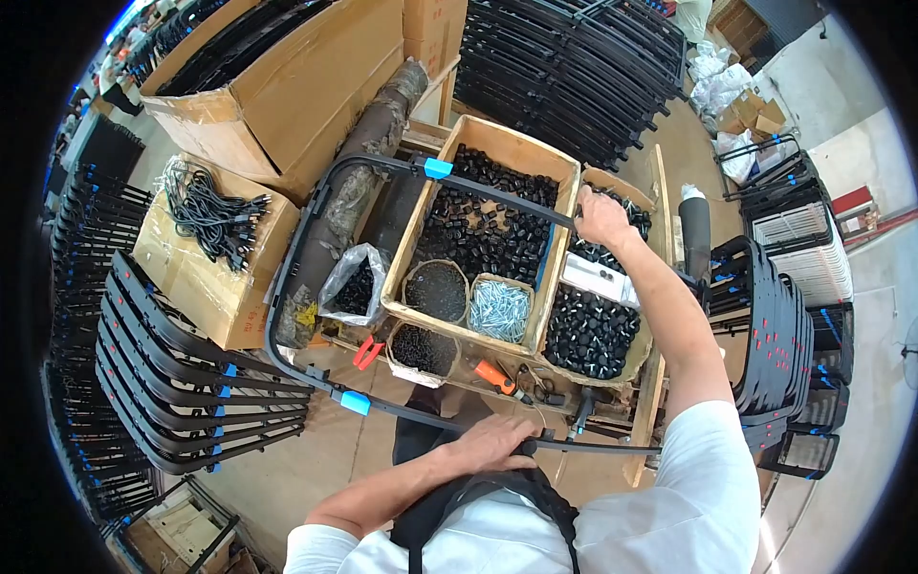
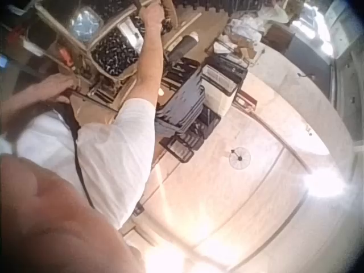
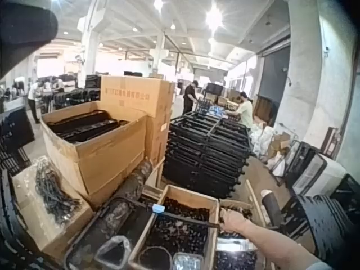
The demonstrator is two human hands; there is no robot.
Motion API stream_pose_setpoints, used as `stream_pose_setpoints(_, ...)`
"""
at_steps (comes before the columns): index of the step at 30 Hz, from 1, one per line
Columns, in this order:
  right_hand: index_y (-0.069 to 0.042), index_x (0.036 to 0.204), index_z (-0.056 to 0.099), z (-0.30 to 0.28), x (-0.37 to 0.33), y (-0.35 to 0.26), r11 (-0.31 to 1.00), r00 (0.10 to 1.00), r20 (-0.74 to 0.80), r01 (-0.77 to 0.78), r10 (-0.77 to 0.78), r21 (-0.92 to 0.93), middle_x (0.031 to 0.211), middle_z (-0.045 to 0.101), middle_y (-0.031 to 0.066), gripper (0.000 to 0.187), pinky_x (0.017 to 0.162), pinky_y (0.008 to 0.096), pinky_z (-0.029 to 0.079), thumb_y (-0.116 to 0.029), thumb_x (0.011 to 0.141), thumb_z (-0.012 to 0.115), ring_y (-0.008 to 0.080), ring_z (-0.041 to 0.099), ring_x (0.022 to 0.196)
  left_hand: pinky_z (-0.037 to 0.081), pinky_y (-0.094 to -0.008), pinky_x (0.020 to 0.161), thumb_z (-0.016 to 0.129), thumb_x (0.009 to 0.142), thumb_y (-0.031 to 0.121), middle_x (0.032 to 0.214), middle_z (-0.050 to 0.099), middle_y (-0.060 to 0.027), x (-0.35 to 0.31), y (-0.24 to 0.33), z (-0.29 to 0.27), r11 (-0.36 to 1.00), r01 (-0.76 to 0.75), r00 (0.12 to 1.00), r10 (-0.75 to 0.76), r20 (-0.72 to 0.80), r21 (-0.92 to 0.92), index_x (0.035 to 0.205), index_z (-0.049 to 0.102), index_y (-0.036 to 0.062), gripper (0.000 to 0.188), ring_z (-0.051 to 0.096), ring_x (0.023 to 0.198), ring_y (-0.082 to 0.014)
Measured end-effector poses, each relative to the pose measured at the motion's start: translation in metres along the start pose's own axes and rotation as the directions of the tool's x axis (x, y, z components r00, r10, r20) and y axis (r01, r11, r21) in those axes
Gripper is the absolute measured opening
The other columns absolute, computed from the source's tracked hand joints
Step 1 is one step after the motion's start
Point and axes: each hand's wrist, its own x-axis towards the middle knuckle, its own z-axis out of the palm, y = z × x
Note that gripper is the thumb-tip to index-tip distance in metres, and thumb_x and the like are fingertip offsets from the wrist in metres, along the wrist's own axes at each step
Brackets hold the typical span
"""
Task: Assemble and organize treadmill plastic covers and wiring components in a warehouse environment.
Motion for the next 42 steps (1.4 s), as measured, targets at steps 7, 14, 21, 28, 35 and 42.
stream_pose_setpoints(7,0.007,0.118,0.062,0.006,0.010,-0.011,0.989,0.990,0.025,-0.139,0.138,0.044,0.111,0.073,0.0323,0.047,0.103,0.0535,0.053,-0.036,0.101,0.055,0.0468,0.070,0.111,0.058,-0.0523,0.088,0.063,0.104,0.044,0.122,0.069,-0.0140,-0.014,-0.021,0.004,0.955,-0.115,0.987,0.078,0.143,0.275,0.144,0.053,0.0204,0.048,0.071,0.106,-0.0392)
stream_pose_setpoints(14,0.004,0.130,0.058,0.039,0.029,0.051,0.964,0.944,0.203,-0.266,0.260,0.003,0.121,0.070,0.0346,0.056,0.103,0.0533,0.053,-0.044,0.099,0.056,0.0459,0.068,0.117,0.060,-0.0500,0.080,0.054,0.108,0.046,0.114,0.069,-0.0134,-0.001,-0.035,0.015,0.971,-0.098,0.975,0.050,0.217,0.219,0.149,0.048,0.0243,0.047,0.073,0.093,-0.0391)
stream_pose_setpoints(21,0.003,0.119,0.059,0.026,0.010,0.106,0.979,0.959,0.206,-0.176,0.194,-0.104,0.104,0.074,0.0321,0.055,0.097,0.0558,0.055,-0.047,0.096,0.057,0.0481,0.072,0.105,0.060,-0.0479,0.073,0.052,0.106,0.056,0.102,0.070,-0.0146,0.014,-0.023,0.011,0.912,-0.293,0.946,0.232,0.227,0.287,0.158,0.040,0.0214,0.063,0.074,0.087,-0.0366)
stream_pose_setpoints(28,0.005,0.113,0.065,-0.001,0.016,0.018,0.959,0.938,0.197,-0.281,0.284,-0.046,0.115,0.073,0.0311,0.058,0.097,0.0566,0.054,-0.050,0.100,0.051,0.0470,0.070,0.112,0.060,-0.0508,0.075,0.055,0.105,0.054,0.106,0.071,-0.0134,-0.001,-0.038,0.015,0.959,-0.183,0.977,0.154,0.146,0.214,0.135,0.051,0.0174,0.048,0.073,0.091,-0.0403)
stream_pose_setpoints(35,-0.003,0.100,0.066,0.002,-0.004,0.017,0.984,0.985,-0.058,0.159,-0.164,-0.084,0.100,0.071,0.0281,0.029,0.083,0.0587,0.057,-0.030,0.090,0.070,0.0456,0.071,0.095,0.058,-0.0507,0.071,0.050,0.109,0.047,0.111,0.067,-0.0137,-0.004,-0.022,0.000,0.940,-0.208,0.966,0.153,0.208,0.272,0.148,0.048,0.0241,0.046,0.073,0.088,-0.0383)
stream_pose_setpoints(42,0.007,0.113,0.059,0.002,0.000,-0.017,0.990,1.000,0.009,0.005,-0.004,-0.138,0.100,0.073,0.0316,0.045,0.085,0.0571,0.059,-0.038,0.106,0.051,0.0483,0.073,0.095,0.056,-0.0533,0.081,0.051,0.109,0.047,0.115,0.064,-0.0167,-0.012,-0.028,-0.003,0.968,-0.139,0.968,0.089,0.234,0.208,0.152,0.048,0.0241,0.050,0.069,0.099,-0.0416)
